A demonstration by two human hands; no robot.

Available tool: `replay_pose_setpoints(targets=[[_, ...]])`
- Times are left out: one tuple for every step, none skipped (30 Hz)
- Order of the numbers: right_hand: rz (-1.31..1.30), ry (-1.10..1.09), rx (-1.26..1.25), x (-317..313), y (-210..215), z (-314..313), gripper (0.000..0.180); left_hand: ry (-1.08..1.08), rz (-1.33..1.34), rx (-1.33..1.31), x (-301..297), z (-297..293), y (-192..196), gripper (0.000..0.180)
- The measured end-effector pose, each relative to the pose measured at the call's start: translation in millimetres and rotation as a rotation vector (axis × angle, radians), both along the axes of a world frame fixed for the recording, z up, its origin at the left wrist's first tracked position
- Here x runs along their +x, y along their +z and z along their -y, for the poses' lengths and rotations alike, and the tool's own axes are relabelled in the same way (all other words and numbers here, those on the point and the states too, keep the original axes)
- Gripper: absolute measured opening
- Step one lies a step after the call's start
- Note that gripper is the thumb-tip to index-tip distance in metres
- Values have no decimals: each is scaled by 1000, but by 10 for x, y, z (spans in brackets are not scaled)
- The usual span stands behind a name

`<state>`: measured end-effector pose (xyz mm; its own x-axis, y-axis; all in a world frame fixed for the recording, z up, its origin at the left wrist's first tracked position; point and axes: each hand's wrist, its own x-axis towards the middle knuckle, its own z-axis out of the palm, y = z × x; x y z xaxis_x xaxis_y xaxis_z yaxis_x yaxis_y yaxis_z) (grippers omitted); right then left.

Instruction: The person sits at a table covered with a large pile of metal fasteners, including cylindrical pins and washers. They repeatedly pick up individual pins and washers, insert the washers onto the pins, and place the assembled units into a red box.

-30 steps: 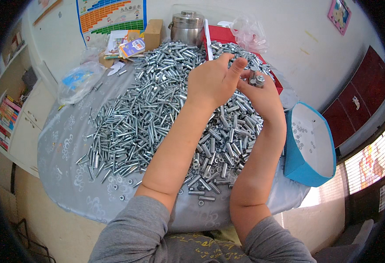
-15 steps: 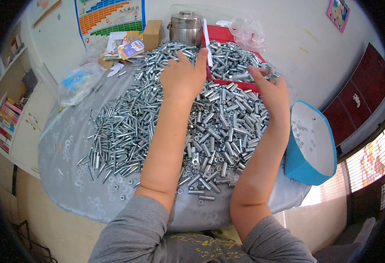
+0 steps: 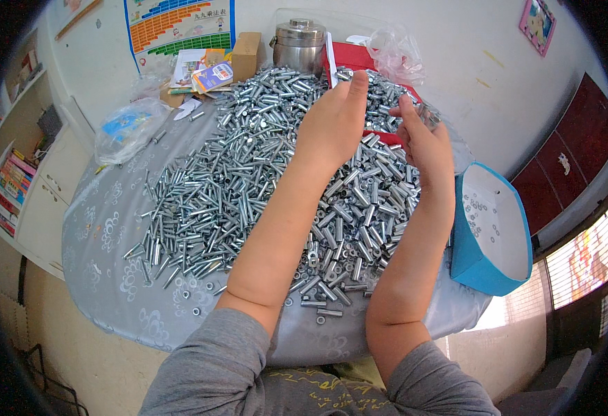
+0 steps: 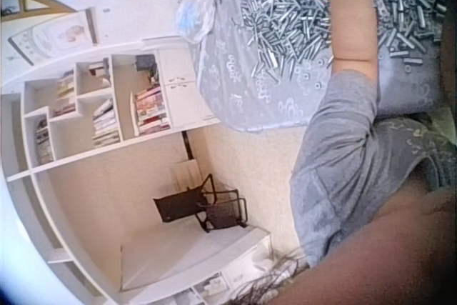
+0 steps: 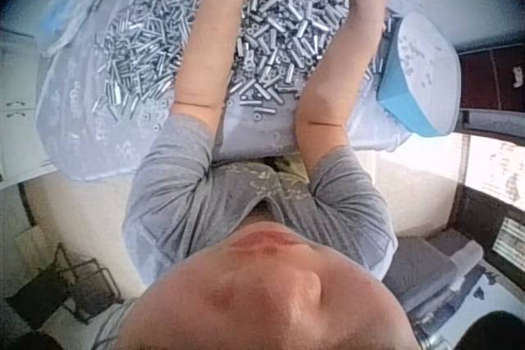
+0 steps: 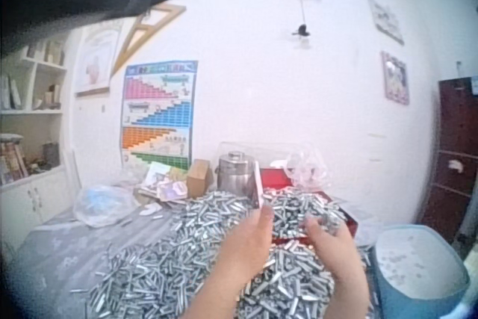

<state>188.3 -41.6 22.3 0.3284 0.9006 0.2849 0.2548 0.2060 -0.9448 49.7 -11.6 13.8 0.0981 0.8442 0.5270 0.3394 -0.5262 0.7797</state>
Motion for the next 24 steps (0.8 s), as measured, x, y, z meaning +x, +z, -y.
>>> replay_pose_setpoints(targets=[[-33, -16, 32, -10, -11, -12, 37, -54, 136, -20, 60, -43, -41, 78], [-67, -24, 64, -44, -12, -32, 36, -100, 271, -38, 107, -85, -74, 80], [-101, -32, 97, -79, -8, -45, 35, -147, 406, -55, 151, -109, -91, 83], [-103, -44, 154, -115, 4, -50, 33, -247, 538, -166, 194, -108, -106, 84], [-103, -63, 211, -136, 6, -58, 32, -355, 669, -280, 246, -62, -95, 86], [-103, -83, 269, -157, 7, -63, 31, -463, 798, -395, 292, -17, -85, 88], [-49, -64, 311, -184, 7, -57, 29, -588, 894, -463, 339, 17, -80, 88], [1, -39, 352, -228, -6, -53, 28, -708, 988, -531, 364, 48, -85, 88], [52, -14, 393, -260, -17, -53, 27, -828, 1081, -597, 369, 84, -88, 87], [185, -18, 400, -276, -39, -66, 33, -797, 1131, -648, 356, 137, -79, 82], [283, -36, 357, -297, -33, -49, 30, -785, 1234, -695, 368, 156, -68, 81], [380, -53, 314, -335, -22, -20, 28, -771, 1338, -741, 385, 169, -58, 79], [476, -69, 269, -373, -10, 12, 25, -753, 1441, -787, 394, 176, -52, 78], [567, -79, 322, -406, -3, 43, 42, -856, 1467, -745, 383, 110, -95, 73], [573, -27, 312, -415, -5, 31, 42, -861, 1505, -780, 364, 73, -129, 72], [580, 25, 302, -426, -13, 9, 41, -865, 1543, -814, 318, 47, -154, 72], [587, 73, 290, -426, -25, -16, 40, -872, 1580, -853, 295, 36, -159, 71], [594, 121, 279, -427, -40, -43, 39, -857, 1645, -818, 301, -27, -198, 72], [598, 155, 335, -416, -66, -85, 38, -906, 1688, -819, 303, -61, -220, 69], [600, 191, 391, -405, -96, -131, 38, -952, 1731, -817, 295, -85, -238, 66], [602, 228, 448, -401, -115, -157, 37, -943, 1720, -824, 282, -111, -280, 67], [682, 160, 503, -404, -126, -162, 36, -934, 1709, -830, 266, -139, -320, 67], [762, 90, 556, -408, -131, -156, 36, -873, 1645, -845, 236, -157, -362, 72], [842, 18, 609, -410, -134, -150, 35, -813, 1580, -858, 219, -169, -386, 76]])
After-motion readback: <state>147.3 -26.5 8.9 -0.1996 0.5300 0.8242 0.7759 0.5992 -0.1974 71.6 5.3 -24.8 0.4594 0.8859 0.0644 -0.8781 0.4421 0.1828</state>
